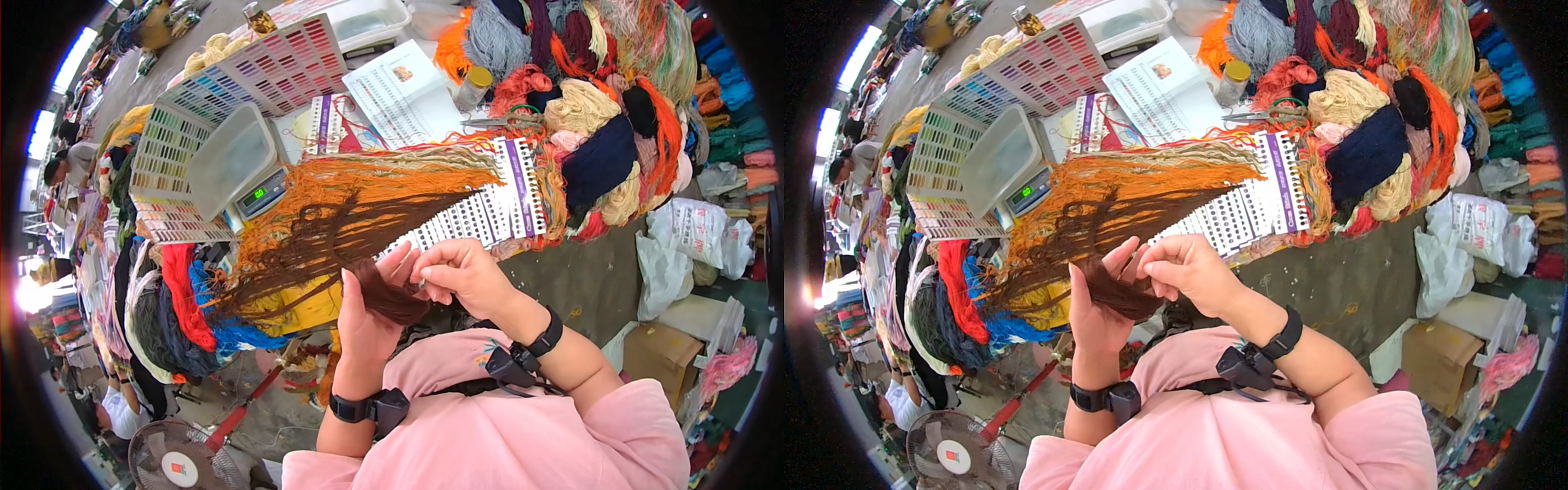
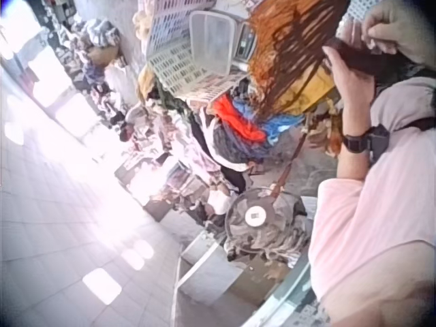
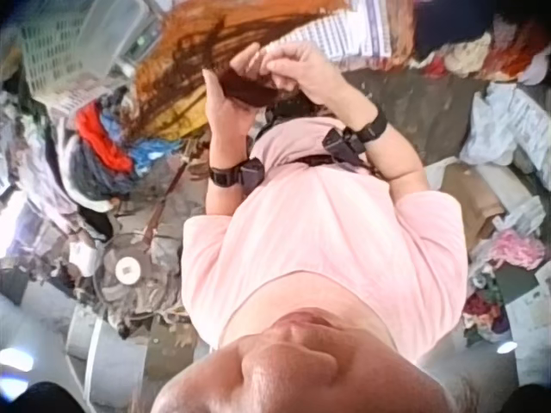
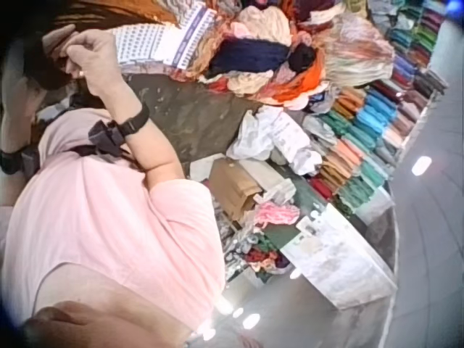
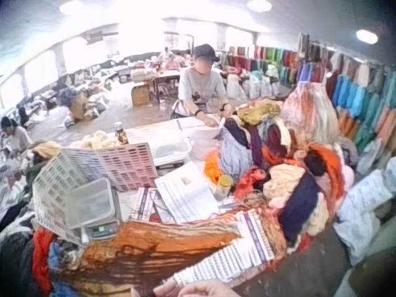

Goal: The person sorts embroidery floss by hand, pulling strands of brown floss through holes in a card, then gathers a bundle of dark blue floss from a pile. They separate strands of the blue floss, thread them through different holes in the card, and repeat the process.

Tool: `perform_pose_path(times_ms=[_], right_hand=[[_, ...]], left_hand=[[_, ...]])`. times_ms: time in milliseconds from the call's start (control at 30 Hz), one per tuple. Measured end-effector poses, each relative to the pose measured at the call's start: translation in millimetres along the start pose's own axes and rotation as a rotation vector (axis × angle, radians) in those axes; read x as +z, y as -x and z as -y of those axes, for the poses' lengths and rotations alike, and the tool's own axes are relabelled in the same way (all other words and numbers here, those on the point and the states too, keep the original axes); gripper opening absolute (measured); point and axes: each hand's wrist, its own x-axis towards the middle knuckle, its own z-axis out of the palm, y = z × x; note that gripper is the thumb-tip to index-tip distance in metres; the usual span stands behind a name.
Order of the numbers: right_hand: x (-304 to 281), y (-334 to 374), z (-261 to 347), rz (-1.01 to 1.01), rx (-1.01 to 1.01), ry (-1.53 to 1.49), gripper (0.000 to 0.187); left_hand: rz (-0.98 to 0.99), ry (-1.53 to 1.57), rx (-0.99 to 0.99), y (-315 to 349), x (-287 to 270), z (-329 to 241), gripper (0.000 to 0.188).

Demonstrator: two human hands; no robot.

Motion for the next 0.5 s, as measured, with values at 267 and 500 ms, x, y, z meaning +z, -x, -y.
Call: perform_pose_path(times_ms=[267, 500], right_hand=[[31, 16, -5, -0.046, 0.004, 0.017, 0.009], [40, 30, 2, -0.017, -0.018, -0.14, 0.009]], left_hand=[[0.299, -0.24, 0.034, 18, -20, -8, 0.041], [0.266, -0.203, 0.128, 32, -22, -14, 0.025]])
